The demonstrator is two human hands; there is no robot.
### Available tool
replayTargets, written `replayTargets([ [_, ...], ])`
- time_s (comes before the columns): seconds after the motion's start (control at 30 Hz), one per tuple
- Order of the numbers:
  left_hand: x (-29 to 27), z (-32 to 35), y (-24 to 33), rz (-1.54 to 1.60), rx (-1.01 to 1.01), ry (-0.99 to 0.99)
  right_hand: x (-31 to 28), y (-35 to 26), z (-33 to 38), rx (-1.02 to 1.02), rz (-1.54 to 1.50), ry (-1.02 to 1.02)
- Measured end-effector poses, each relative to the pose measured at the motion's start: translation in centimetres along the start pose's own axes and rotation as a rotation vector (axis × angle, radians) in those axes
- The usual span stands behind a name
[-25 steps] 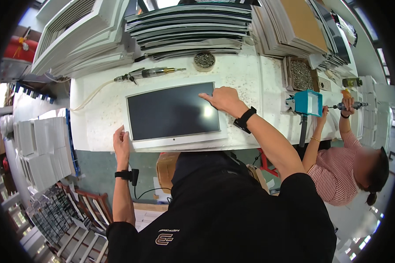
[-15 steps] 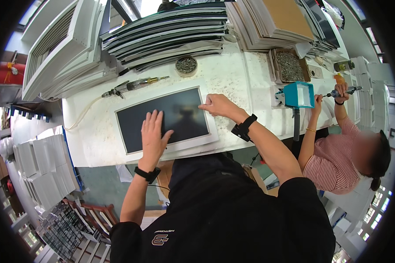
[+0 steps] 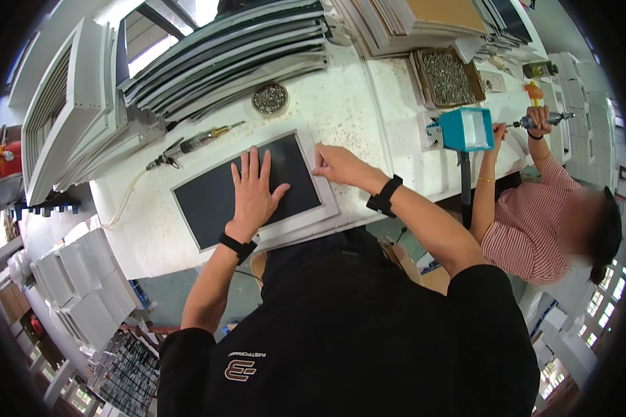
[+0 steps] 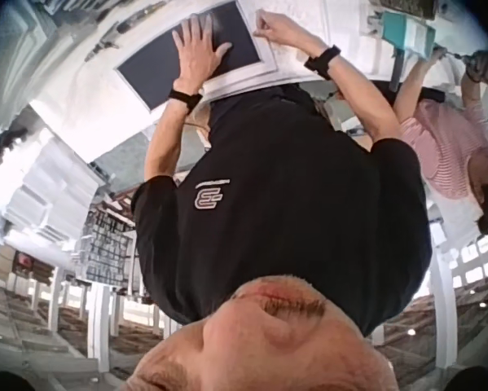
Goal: The person uses a pneumatic screwdriver to fasten screws into a white rectangular frame on a workbench. They then pick up the frame, place it on a stack, and retrieve a dark panel to insert into a second frame. The person applies a white substance to the panel using a small brush and places a white cover sheet on top.
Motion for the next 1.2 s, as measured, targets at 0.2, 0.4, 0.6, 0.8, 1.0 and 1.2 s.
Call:
replayTargets([
  [0.2,-3.6,7.5,-5.7,-0.089,-0.143,-0.153,0.7,0.0,1.2,-0.098,0.075,0.006],
  [0.4,-4.3,14.3,-12.0,0.016,-0.309,-0.069,2.0,-1.9,2.9,-0.176,0.278,0.011],
  [0.6,-6.1,14.5,-12.7,-0.006,-0.282,-0.110,2.8,-1.3,3.0,-0.163,0.271,-0.001],
  [0.8,-6.4,13.7,-12.4,-0.035,-0.265,-0.096,2.7,0.0,2.7,-0.256,0.245,0.038],
  [1.0,-5.1,10.5,-7.6,-0.004,-0.292,-0.056,-3.6,-1.7,9.1,-0.341,0.085,-0.091],
  [1.2,-1.6,1.7,15.6,0.475,-0.023,-0.098,-12.3,-3.3,23.3,0.003,0.178,0.761],
])
Point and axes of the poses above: each hand's wrist, its own z-axis away from the middle knuckle, its own x-axis out of the palm, y = z × x, the point moved 1 cm from there along -z, towards the middle knuckle, and after that the axes turned 6 degrees about -x, right-handed, at the moved point
